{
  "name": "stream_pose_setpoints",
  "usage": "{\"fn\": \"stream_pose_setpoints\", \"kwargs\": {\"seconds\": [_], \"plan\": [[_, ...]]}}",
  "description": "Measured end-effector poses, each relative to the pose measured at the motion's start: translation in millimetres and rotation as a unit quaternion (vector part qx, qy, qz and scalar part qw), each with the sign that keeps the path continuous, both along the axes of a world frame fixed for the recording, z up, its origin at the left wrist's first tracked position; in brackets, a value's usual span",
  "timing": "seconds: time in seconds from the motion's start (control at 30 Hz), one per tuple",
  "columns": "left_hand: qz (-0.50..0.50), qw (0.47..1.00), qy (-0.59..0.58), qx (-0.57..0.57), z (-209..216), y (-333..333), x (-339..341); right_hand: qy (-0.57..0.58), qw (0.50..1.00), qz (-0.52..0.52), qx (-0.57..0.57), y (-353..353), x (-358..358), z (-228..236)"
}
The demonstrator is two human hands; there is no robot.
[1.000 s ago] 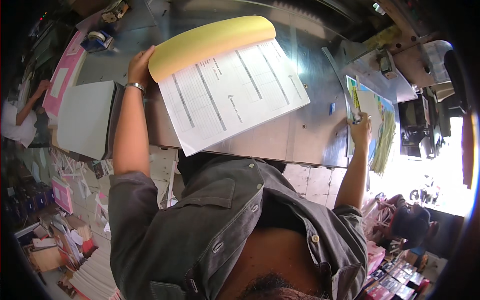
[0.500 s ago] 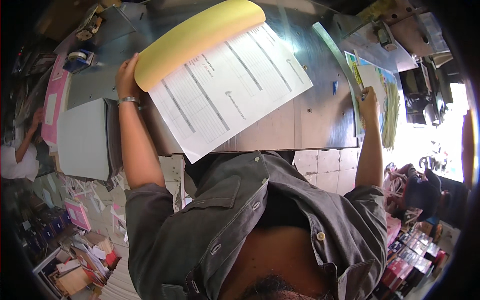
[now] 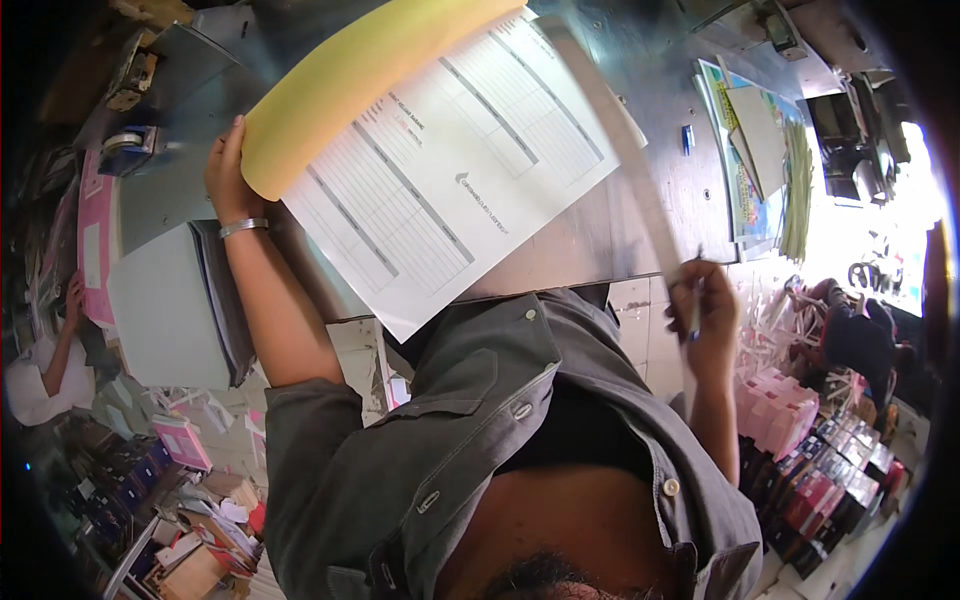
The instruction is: The person aligns a yellow cover on a stack of printed forms, uses a metal ruler and a pen to draw a line across the top sheet, and then folds the cover over the stack.
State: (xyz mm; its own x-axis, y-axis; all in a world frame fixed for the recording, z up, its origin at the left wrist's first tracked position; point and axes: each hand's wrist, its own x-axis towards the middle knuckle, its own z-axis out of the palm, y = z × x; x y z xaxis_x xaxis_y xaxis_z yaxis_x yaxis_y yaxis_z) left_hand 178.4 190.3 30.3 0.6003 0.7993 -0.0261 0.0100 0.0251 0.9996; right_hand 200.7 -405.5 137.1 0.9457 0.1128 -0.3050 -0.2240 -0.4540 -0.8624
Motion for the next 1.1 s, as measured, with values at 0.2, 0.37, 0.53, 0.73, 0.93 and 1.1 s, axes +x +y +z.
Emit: {"fn": "stream_pose_setpoints", "kwargs": {"seconds": [0.2, 0.37, 0.53, 0.73, 0.93, 1.1], "plan": [[-0.002, 1.000, -0.013, -0.023, 1.4, -5.7, 9.3, 0.100, 0.995, -0.017, 0.023, 40.7, -47.1, 8.7], [0.015, 1.000, -0.019, -0.009, 10.8, -13.7, 1.1, 0.082, 0.996, 0.030, -0.034, 48.0, -55.7, 8.6], [-0.005, 1.000, -0.029, -0.004, 7.5, -9.3, 3.2, 0.065, 0.990, 0.093, -0.086, 62.6, -58.6, 18.9], [-0.018, 0.999, -0.028, -0.011, 5.3, -2.1, 2.9, 0.045, 0.991, 0.098, -0.081, 72.6, -56.7, 23.5], [-0.003, 1.000, -0.004, 0.018, 8.9, -2.9, 3.3, 0.014, 0.992, 0.099, -0.074, 75.2, -56.1, 21.5], [-0.008, 1.000, -0.021, 0.000, 6.4, -4.1, 2.0, 0.012, 0.993, 0.095, -0.074, 75.3, -57.6, 18.4]]}}
